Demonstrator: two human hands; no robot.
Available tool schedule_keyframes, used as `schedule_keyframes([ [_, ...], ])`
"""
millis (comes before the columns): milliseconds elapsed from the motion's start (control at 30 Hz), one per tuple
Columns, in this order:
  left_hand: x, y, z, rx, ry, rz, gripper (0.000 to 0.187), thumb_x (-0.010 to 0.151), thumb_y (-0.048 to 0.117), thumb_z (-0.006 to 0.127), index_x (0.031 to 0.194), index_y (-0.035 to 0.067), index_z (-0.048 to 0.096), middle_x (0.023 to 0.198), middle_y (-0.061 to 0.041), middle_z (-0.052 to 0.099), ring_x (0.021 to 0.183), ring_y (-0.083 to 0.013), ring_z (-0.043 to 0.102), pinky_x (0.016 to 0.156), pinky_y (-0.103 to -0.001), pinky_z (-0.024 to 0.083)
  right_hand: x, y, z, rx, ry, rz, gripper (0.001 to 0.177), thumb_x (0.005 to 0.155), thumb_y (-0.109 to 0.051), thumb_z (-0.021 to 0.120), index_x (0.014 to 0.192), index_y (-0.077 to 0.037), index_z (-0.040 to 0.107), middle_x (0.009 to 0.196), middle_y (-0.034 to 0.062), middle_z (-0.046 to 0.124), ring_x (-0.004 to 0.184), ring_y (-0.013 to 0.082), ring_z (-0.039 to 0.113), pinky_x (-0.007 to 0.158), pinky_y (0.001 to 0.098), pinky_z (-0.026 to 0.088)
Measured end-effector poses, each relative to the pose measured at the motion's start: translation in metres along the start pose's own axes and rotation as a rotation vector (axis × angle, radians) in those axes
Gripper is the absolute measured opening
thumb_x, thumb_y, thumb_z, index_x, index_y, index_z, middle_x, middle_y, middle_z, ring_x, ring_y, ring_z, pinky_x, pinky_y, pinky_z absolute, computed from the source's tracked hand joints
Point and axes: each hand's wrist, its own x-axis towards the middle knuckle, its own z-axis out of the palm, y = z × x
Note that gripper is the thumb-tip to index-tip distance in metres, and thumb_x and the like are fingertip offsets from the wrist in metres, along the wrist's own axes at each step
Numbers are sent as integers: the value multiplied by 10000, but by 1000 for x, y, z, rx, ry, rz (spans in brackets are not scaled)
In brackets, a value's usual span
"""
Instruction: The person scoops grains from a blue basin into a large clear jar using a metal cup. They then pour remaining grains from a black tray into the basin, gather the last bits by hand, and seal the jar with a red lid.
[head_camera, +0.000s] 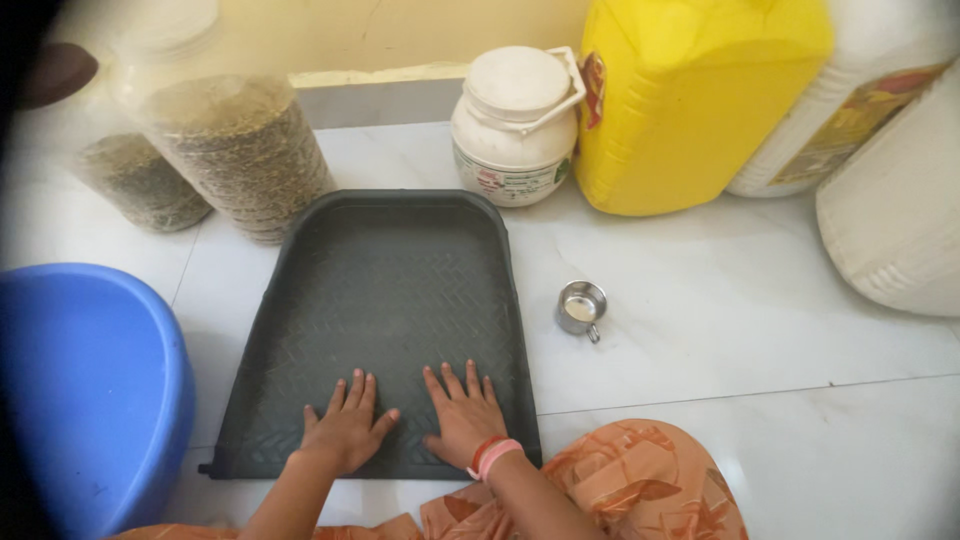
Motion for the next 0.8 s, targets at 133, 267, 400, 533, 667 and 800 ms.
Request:
schedule_keyframes([
  [133,-11,2,-1,92,-186,48,869,1025,685,299,1662,147,54,1748,-45,-8,1604,-247,78,1270,-580,138,-24,-9,-5,-140,-64,-44,917,862,-362,745,1607,-166,248,1674,171,176,1528,475,105,1209,602,203],
  [267,-30,-23,-4,-34,-248,174,829,1005,622,406,1652,180,136,1706,-76,182,1575,-264,210,1279,-508,216,-31,-19,-21,-188,-167,-92,890,831,-323,754,1576,-160,296,1631,170,295,1491,441,258,1090,519,415],
  [400,-23,-43,-31,-265,153,273,783,968,500,521,1606,178,202,1656,-83,284,1529,-286,269,1214,-531,246,-8,-40,-55,193,60,66,613,866,-396,706,1401,-142,547,1213,153,708,1088,296,688,926,397,547],
  [533,-11,-39,-53,-398,328,203,766,955,422,603,1588,155,265,1598,-122,378,1488,-292,368,1203,-480,319,25,-59,-87,406,218,150,303,903,-300,666,1128,-113,743,912,130,809,755,260,778,731,368,590],
  [667,-13,-28,-44,-377,401,210,784,903,341,679,1561,142,302,1624,-136,329,1489,-314,355,1181,-442,363,70,-29,-114,322,610,-237,264,853,-163,685,1089,-61,748,990,111,792,745,199,757,660,324,584],
  [800,4,-25,-52,-366,417,224,860,874,351,713,1600,166,291,1633,-154,232,1513,-320,252,1195,-455,299,131,44,-165,657,806,-1,202,926,-141,648,1040,-22,765,910,97,787,725,148,730,598,281,563],
])
